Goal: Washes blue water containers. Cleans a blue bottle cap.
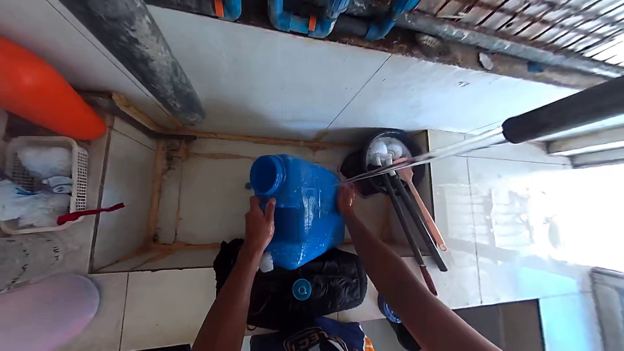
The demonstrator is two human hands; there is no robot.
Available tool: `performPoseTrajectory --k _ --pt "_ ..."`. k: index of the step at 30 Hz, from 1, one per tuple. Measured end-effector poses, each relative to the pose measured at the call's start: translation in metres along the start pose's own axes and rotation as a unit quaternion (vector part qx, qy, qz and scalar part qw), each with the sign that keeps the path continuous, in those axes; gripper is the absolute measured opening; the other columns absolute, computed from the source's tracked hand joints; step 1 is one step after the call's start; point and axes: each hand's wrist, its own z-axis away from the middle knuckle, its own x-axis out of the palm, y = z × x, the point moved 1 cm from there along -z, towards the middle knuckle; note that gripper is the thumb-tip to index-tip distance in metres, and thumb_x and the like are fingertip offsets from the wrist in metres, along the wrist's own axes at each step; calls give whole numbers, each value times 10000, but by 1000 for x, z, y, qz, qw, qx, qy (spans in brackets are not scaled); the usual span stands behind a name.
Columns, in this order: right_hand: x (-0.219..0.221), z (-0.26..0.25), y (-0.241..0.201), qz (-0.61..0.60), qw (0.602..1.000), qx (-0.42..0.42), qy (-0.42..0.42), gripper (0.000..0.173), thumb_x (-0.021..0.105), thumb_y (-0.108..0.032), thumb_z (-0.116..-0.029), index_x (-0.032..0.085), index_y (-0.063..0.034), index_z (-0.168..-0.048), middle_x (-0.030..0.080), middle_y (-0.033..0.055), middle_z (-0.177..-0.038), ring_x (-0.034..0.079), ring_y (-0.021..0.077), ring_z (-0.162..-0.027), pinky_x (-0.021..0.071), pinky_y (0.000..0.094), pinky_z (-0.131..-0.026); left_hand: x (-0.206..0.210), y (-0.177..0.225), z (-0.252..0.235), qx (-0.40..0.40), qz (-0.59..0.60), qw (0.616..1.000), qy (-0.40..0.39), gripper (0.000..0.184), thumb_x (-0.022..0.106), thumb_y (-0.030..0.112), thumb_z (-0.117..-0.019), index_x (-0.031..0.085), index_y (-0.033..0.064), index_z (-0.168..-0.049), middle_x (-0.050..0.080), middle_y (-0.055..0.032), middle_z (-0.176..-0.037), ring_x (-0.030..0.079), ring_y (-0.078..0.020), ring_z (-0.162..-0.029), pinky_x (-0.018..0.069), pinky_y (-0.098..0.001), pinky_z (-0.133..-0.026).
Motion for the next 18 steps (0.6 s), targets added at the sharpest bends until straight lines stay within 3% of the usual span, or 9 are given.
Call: performPoseTrajectory --k 1,3,6,8,10,12,14,16,18 --pt "-1 17 8 -2 998 57 26 473 334 -303 -1115 586 -11 -1388 625 250 -1348 573 394 -1294 429 575 -1104 1 -3 6 1 5 1000 1 445 504 414 -1072 522 8 -1256 628 -137 -810 661 -260 -737 562 -466 -703" --pt "-2 47 -4 -38 995 78 52 515 291 -333 -1116 491 -60 -1504 545 207 -1480 511 363 -1383 400 559 -1147 1 1 12 18 1 1000 -5 437 500 416 -1073 514 19 -1256 619 -126 -790 656 -250 -715 562 -456 -684" --pt "-15 67 -77 -155 985 -69 14 485 374 -321 -1111 450 -103 -1538 494 125 -1551 495 268 -1410 410 522 -1162 9 24 14 41 -23 998 -36 461 495 411 -1076 481 21 -1321 647 -152 -828 683 -276 -743 579 -481 -716" --pt "-36 65 -140 -181 966 -184 -11 455 439 -305 -1088 554 -62 -1454 579 138 -1463 572 243 -1329 472 487 -1111 17 43 19 56 -47 996 -55 491 499 414 -1074 468 19 -1362 669 -176 -884 697 -305 -830 574 -509 -796" --pt "-66 49 -182 -168 949 -256 -74 387 490 -253 -1058 654 -91 -1370 630 105 -1400 582 207 -1302 456 459 -1119 19 55 25 104 -74 991 -49 501 511 424 -1065 482 13 -1350 675 -162 -885 699 -293 -848 578 -498 -811" --pt "-92 18 -173 -138 951 -231 -156 345 480 -214 -1072 680 -78 -1318 681 103 -1316 636 196 -1220 502 425 -1071 17 62 38 146 -105 983 -35 504 530 428 -1054 504 -1 -1317 678 -152 -861 704 -294 -830 582 -495 -794" --pt "-107 -9 -121 -92 962 -143 -213 348 427 -156 -1092 658 3 -1301 652 192 -1327 603 292 -1257 463 477 -1091 17 67 55 151 -138 978 -37 526 532 454 -1050 511 7 -1326 693 -160 -877 718 -314 -847 587 -506 -794" --pt "-103 -12 -75 -120 980 -41 -156 400 433 -306 -1081 711 -51 -1214 703 165 -1225 651 297 -1170 505 551 -1016 18 83 64 139 -180 972 -56 555 516 506 -1043 511 40 -1344 701 -155 -925 717 -316 -909 582 -510 -837" --pt "-113 21 -69 -187 979 -46 -70 424 408 -360 -1091 718 -117 -1248 726 117 -1200 684 259 -1113 537 544 -980 25 105 61 121 -212 966 -82 572 504 527 -1043 501 57 -1370 701 -171 -955 710 -342 -939 574 -540 -854"
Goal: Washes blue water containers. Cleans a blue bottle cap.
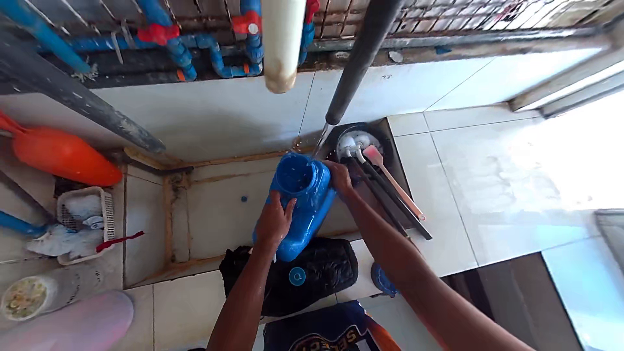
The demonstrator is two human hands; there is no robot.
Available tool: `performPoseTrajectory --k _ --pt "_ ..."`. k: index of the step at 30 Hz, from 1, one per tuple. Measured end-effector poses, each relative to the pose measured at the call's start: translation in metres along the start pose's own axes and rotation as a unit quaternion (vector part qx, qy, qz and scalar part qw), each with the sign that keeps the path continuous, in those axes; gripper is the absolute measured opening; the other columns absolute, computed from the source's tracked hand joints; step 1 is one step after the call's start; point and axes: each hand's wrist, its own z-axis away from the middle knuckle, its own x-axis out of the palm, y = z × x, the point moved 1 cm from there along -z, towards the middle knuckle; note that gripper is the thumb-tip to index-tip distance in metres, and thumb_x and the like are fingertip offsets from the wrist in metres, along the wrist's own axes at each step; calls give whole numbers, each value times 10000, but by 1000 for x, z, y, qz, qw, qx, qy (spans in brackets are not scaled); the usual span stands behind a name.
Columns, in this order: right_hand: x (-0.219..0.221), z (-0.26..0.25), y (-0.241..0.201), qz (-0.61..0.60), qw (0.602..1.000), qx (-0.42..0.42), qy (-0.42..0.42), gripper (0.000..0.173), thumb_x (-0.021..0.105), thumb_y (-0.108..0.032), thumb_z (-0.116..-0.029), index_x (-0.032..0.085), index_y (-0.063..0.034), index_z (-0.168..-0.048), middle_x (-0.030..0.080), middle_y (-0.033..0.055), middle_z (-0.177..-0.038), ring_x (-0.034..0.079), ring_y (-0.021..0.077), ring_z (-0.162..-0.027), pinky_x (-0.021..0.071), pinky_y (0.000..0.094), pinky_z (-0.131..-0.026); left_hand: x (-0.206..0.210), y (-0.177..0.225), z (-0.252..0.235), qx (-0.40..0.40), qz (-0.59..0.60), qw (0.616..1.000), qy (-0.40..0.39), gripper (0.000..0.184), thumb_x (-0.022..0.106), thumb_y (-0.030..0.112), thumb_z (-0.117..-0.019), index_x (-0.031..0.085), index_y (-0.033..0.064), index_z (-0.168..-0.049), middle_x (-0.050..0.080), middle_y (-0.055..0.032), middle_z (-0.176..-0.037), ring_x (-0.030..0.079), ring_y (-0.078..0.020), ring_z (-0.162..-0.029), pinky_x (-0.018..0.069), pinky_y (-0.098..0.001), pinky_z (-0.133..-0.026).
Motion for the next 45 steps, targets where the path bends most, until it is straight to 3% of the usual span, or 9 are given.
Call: performPoseTrajectory --k 2,10,16,22,24,28,33,38,45 --pt "-19 38 -21 -36 996 -74 35 414 383 -327 -1112 659 -127 -1346 715 119 -1182 689 224 -991 566 474 -867 2 15 -10 0 -7 1000 -18 570 513 526 -1040 488 49 -1352 684 -180 -913 703 -365 -888 574 -568 -802" --pt "-142 13 -7 -37 978 -106 175 523 568 -319 -1032 503 -30 -1463 593 177 -1401 601 251 -1270 503 438 -1089 -31 76 2 71 -155 985 -11 514 529 570 -1016 506 114 -1252 645 -128 -805 685 -348 -765 566 -560 -658" --pt "-64 95 100 -254 943 201 -77 552 330 -455 -1104 535 -52 -1422 668 152 -1298 679 257 -1109 556 424 -929 -123 35 34 213 1 977 29 432 633 436 -1003 586 61 -1212 684 -88 -909 687 -184 -794 602 -444 -728" --pt "2 98 81 -514 821 229 -93 796 161 -687 -1034 350 -123 -1563 556 166 -1454 575 309 -1295 507 519 -1034 -159 -33 60 205 239 943 105 156 534 281 -1000 661 192 -990 624 141 -635 516 7 -424 461 -183 -377" --pt "11 93 49 -519 840 140 -71 700 128 -601 -1068 430 -124 -1482 629 148 -1333 622 275 -1198 544 488 -970 -143 -52 62 208 227 920 243 215 479 258 -1028 651 176 -926 651 174 -706 576 76 -566 511 -142 -514" --pt "-7 93 2 -381 923 -18 -48 700 182 -562 -1084 422 -73 -1525 584 129 -1431 553 189 -1324 460 408 -1119 -86 -122 59 7 363 859 361 495 274 126 -1059 277 -128 -1484 479 -265 -1410 517 -211 -1264 439 -368 -1094" --pt "-41 111 -40 -111 957 -258 -66 816 407 -680 -992 396 -116 -1581 321 87 -1665 325 224 -1522 336 494 -1231 15 -146 45 -153 670 670 280 511 103 343 -1117 374 62 -1448 543 -121 -1313 547 -197 -1136 497 -451 -965" --pt "-60 144 -103 204 928 -311 -31 1141 549 -965 -666 432 -285 -1575 317 94 -1662 327 328 -1504 300 714 -1134 110 -141 19 -156 741 620 207 344 225 126 -1113 412 19 -1381 579 -103 -1141 572 -127 -959 537 -341 -853" --pt "-85 171 -142 350 883 -313 -9 985 547 -902 -751 487 -314 -1539 373 96 -1624 364 336 -1471 313 703 -1108 176 -122 -12 -224 797 556 73 391 168 255 -1125 497 66 -1222 630 -72 -960 618 -144 -832 567 -349 -733"
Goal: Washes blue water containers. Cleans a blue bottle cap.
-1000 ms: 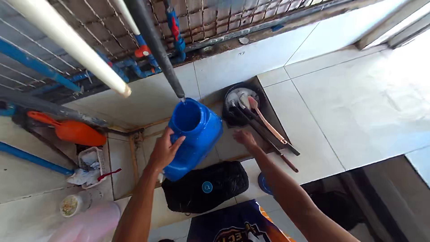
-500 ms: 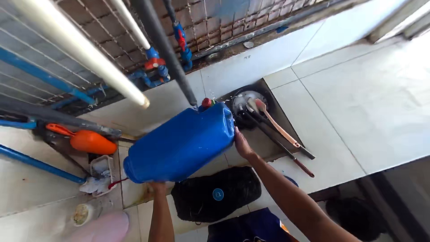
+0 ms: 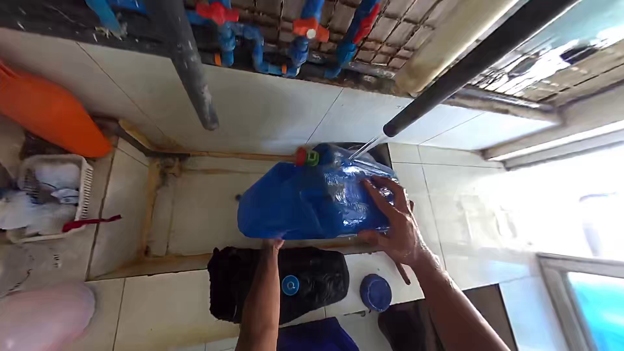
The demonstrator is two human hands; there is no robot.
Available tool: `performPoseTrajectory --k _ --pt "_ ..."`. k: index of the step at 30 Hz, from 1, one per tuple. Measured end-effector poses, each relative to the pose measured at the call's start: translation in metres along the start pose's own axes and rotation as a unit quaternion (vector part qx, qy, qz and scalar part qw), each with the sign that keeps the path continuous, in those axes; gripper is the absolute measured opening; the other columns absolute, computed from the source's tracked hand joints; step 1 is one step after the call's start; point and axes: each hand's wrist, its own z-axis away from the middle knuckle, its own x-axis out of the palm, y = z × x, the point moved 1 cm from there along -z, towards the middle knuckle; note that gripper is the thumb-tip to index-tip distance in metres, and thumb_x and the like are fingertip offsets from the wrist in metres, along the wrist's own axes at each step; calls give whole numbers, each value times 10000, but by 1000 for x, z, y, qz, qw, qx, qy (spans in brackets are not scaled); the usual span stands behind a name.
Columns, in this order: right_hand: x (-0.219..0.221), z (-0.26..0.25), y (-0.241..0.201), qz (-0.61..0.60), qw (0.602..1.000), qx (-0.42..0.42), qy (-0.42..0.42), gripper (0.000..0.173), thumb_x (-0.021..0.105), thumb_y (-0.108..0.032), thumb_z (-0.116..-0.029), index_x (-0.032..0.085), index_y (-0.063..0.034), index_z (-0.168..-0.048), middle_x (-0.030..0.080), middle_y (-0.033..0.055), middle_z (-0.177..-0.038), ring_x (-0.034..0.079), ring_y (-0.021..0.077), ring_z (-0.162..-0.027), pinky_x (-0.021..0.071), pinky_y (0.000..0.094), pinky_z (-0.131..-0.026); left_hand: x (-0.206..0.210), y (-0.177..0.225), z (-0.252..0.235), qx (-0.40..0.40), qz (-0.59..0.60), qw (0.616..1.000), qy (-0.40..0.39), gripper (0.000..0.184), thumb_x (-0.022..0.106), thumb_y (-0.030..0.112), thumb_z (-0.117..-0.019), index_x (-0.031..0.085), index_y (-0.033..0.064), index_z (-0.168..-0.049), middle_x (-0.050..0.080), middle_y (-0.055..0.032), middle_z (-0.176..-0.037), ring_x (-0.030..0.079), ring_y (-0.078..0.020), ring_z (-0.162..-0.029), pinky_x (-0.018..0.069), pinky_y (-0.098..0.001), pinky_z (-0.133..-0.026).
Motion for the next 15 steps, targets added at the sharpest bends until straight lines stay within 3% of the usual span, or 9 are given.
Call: performPoseTrajectory --k 3,9,15 --pt "-8 6 1 36 998 29 31 996 588 -892 -732 507 -296 -1527 388 136 -1605 366 376 -1460 314 714 -1097 10 2 -7 -51 16 996 -76 460 108 279 -1109 525 91 -1161 681 -70 -901 674 -166 -809 596 -364 -721" --pt "-15 59 8 11 996 51 70 998 649 -857 -722 529 -261 -1513 373 216 -1591 347 410 -1458 307 703 -1098 24 -12 4 -51 -32 997 -44 414 120 261 -1124 489 81 -1182 619 -51 -891 615 -131 -777 561 -328 -702" --pt "-15 61 11 4 994 68 87 952 669 -829 -739 563 -249 -1486 363 208 -1595 353 409 -1448 320 684 -1098 34 -11 -7 -45 -26 996 -72 593 17 415 -1095 519 108 -1165 665 -61 -895 657 -168 -808 580 -377 -720"
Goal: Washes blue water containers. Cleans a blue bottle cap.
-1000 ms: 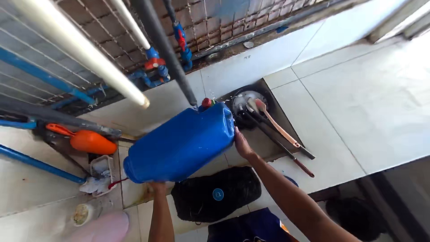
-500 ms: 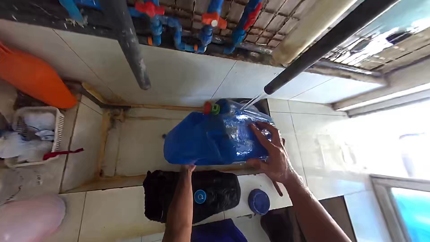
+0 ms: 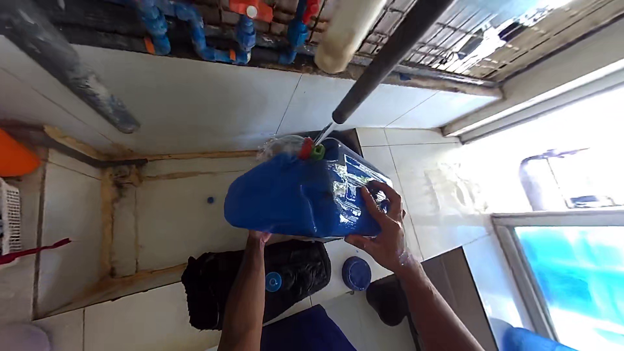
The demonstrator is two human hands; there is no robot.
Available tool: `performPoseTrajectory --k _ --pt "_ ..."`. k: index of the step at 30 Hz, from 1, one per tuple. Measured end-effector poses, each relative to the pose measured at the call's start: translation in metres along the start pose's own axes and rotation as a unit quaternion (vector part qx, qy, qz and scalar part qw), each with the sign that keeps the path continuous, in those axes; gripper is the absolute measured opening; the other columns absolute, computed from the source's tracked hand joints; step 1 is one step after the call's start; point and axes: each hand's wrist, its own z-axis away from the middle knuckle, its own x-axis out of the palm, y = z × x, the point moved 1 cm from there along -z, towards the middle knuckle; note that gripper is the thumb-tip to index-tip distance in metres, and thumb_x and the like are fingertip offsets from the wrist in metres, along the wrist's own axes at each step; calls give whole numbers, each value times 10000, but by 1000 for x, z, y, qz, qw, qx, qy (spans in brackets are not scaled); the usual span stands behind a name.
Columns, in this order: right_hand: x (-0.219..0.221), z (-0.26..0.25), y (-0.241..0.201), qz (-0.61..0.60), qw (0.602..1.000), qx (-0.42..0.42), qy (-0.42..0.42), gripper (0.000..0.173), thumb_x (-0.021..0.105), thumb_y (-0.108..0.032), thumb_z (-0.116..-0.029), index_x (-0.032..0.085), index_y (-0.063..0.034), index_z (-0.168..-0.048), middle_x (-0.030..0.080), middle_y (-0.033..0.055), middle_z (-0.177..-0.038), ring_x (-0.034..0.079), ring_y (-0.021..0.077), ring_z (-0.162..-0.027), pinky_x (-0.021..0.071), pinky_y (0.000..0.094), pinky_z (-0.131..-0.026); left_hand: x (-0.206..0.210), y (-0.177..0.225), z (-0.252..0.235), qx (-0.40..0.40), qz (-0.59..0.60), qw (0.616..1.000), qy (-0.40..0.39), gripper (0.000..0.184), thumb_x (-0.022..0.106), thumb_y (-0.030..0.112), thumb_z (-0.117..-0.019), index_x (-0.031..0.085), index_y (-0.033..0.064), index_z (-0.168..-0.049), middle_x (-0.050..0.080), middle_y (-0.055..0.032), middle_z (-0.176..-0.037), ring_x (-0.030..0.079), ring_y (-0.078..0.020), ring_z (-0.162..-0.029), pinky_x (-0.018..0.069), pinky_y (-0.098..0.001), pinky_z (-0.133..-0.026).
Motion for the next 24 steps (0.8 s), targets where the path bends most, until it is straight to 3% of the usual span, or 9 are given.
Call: performPoseTrajectory --k 9,11,13,14,16,18,20,22,24 --pt "7 -9 -12 -7 1000 -7 -7 911 652 -838 -747 535 -338 -1500 327 123 -1639 322 356 -1483 315 685 -1092 -10 12 4 20 31 999 8 662 -19 479 -1071 531 114 -1118 668 -66 -875 659 -179 -810 580 -388 -716" --pt "11 -12 -15 -18 1000 -3 -10 953 648 -854 -732 495 -350 -1526 270 105 -1675 255 353 -1529 289 695 -1133 -17 23 7 35 32 999 5 655 -16 473 -1073 527 112 -1131 671 -67 -884 660 -178 -820 582 -387 -725" --pt "16 -15 -9 -42 999 8 -9 1075 606 -902 -711 415 -298 -1580 221 109 -1697 220 356 -1550 268 698 -1172 -21 40 12 65 30 997 -1 617 -2 425 -1080 525 110 -1142 679 -59 -893 669 -161 -826 589 -374 -737" --pt "21 -15 -1 -66 998 16 -7 1132 580 -916 -714 377 -245 -1603 233 110 -1696 234 342 -1551 265 674 -1194 -23 52 16 86 18 996 -11 584 3 390 -1086 509 110 -1170 669 -51 -913 659 -149 -843 583 -364 -757" --pt "36 -15 23 -153 987 45 -15 1150 546 -881 -780 287 -153 -1632 303 84 -1675 316 240 -1529 309 535 -1238 -20 82 22 132 -21 991 -16 516 74 374 -1091 525 133 -1158 668 -11 -894 658 -112 -833 583 -333 -755" --pt "53 -14 45 -254 961 106 -24 1048 521 -774 -888 250 -79 -1623 446 112 -1579 471 152 -1419 427 391 -1174 -13 108 26 169 -66 983 0 502 155 449 -1094 562 164 -1161 695 7 -907 677 -104 -830 594 -332 -730" --pt "61 -21 57 -279 945 167 -32 968 485 -692 -954 223 -35 -1614 470 140 -1545 508 121 -1372 449 334 -1142 -3 122 24 192 -111 975 0 421 262 414 -1095 564 158 -1238 692 -6 -995 669 -122 -900 586 -369 -779" --pt "64 -35 54 -241 950 190 -59 1010 598 -685 -904 221 -94 -1631 470 133 -1550 516 143 -1373 468 362 -1132 2 114 16 203 -113 973 -7 399 310 375 -1101 552 137 -1310 697 -38 -1070 672 -149 -970 586 -408 -830" --pt "66 -58 38 -146 965 195 -99 1122 747 -689 -761 231 -225 -1643 489 149 -1525 539 218 -1349 491 461 -1092 0 95 5 204 -96 974 -4 436 310 427 -1094 551 152 -1332 693 -52 -1116 666 -165 -1008 580 -435 -856"
